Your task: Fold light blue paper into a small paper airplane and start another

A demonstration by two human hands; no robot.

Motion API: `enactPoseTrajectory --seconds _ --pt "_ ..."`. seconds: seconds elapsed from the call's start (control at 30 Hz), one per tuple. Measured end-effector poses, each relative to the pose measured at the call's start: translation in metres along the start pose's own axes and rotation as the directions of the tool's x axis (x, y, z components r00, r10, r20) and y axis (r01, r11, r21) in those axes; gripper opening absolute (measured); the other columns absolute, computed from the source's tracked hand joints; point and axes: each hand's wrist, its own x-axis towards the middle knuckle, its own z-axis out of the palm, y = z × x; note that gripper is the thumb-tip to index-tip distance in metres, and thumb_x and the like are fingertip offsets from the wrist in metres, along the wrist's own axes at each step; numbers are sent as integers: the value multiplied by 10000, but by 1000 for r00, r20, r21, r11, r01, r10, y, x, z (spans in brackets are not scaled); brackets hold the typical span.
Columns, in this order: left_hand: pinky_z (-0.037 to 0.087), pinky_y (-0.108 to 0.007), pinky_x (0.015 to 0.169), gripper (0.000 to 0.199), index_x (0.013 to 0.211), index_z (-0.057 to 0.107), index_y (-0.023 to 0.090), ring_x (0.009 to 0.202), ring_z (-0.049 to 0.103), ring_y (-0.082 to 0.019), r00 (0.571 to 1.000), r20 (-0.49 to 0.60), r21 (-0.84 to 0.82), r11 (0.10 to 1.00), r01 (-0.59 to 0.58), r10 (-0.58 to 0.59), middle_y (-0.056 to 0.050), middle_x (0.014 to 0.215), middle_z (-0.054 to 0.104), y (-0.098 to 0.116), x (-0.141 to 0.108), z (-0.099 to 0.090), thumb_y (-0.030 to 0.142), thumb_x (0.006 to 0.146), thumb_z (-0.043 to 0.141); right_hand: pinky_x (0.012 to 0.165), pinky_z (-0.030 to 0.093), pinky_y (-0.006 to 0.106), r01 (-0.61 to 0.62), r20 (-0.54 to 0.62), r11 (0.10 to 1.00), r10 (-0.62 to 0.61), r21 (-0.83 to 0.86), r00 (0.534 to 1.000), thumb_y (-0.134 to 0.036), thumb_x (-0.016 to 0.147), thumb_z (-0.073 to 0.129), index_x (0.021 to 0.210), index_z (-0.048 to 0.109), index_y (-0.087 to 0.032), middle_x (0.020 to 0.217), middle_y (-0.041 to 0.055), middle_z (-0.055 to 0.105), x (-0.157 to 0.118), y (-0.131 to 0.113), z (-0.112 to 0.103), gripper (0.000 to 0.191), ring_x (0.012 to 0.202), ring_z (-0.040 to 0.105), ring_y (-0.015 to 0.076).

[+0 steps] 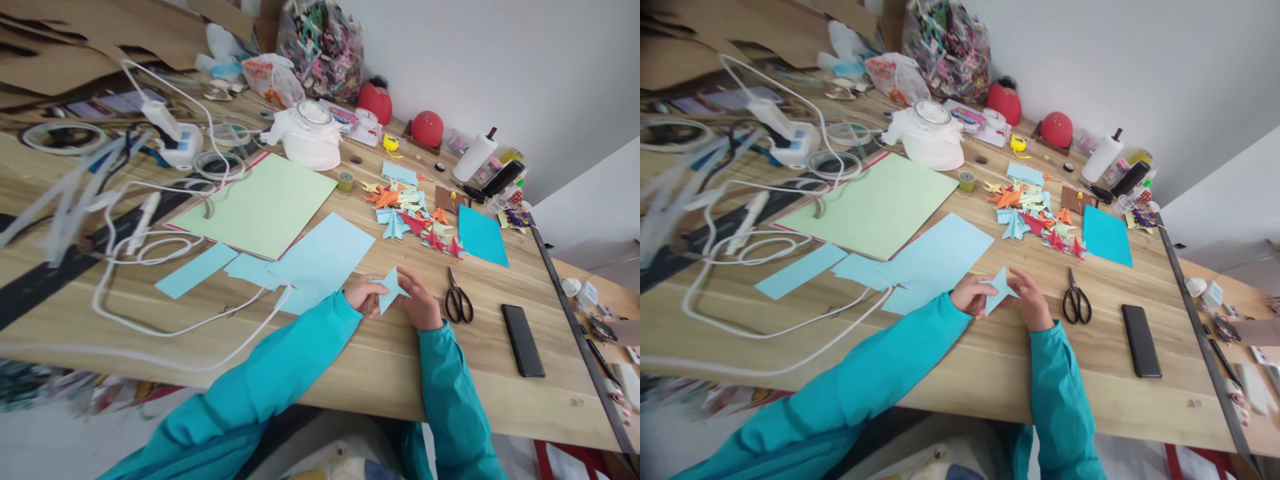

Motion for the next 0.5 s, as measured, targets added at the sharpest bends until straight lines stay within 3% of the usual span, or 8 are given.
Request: enactPoseTrajectory --seconds 0.07,0.17,0.33,0.43,0.5 --pt "266 -192 227 200 603 561 137 226 408 -107 1000 -22 68 998 1 0 9 362 537 0 -1 0 277 524 679 681 486 333 -3 15 1000 4 -20 1000 -502 724 595 1148 557 -236 988 60 642 0 2 2 502 865 596 216" --pt "264 -186 242 197 598 565 148 235 408 -97 999 -42 234 972 -7 18 22 351 518 -1 -2 3 285 549 698 603 459 275 33 -74 991 -43 -132 996 -404 651 715 1038 603 -226 801 14 641 -1 8 3 441 701 576 157" --pt "364 -198 330 225 678 542 146 331 468 -97 972 -86 369 913 -175 221 22 430 537 -6 0 6 330 644 666 449 366 219 54 -257 994 -77 -94 963 -352 648 723 955 612 -194 688 -3 615 1 17 2 363 532 504 107" --pt "449 -215 432 239 888 546 151 516 560 -110 878 -142 457 817 -352 458 -38 745 618 -10 1 4 262 690 621 449 353 206 136 -398 989 -144 -49 906 -312 647 719 1055 563 -211 684 -24 593 3 17 0 448 531 490 93" --pt "490 -233 520 374 1042 540 176 698 595 -135 782 -82 613 650 -449 618 -86 1002 574 -12 0 1 172 674 606 446 345 203 154 -440 987 -157 -42 884 -290 645 714 1132 517 -224 671 -39 582 3 15 -1 530 517 479 87"
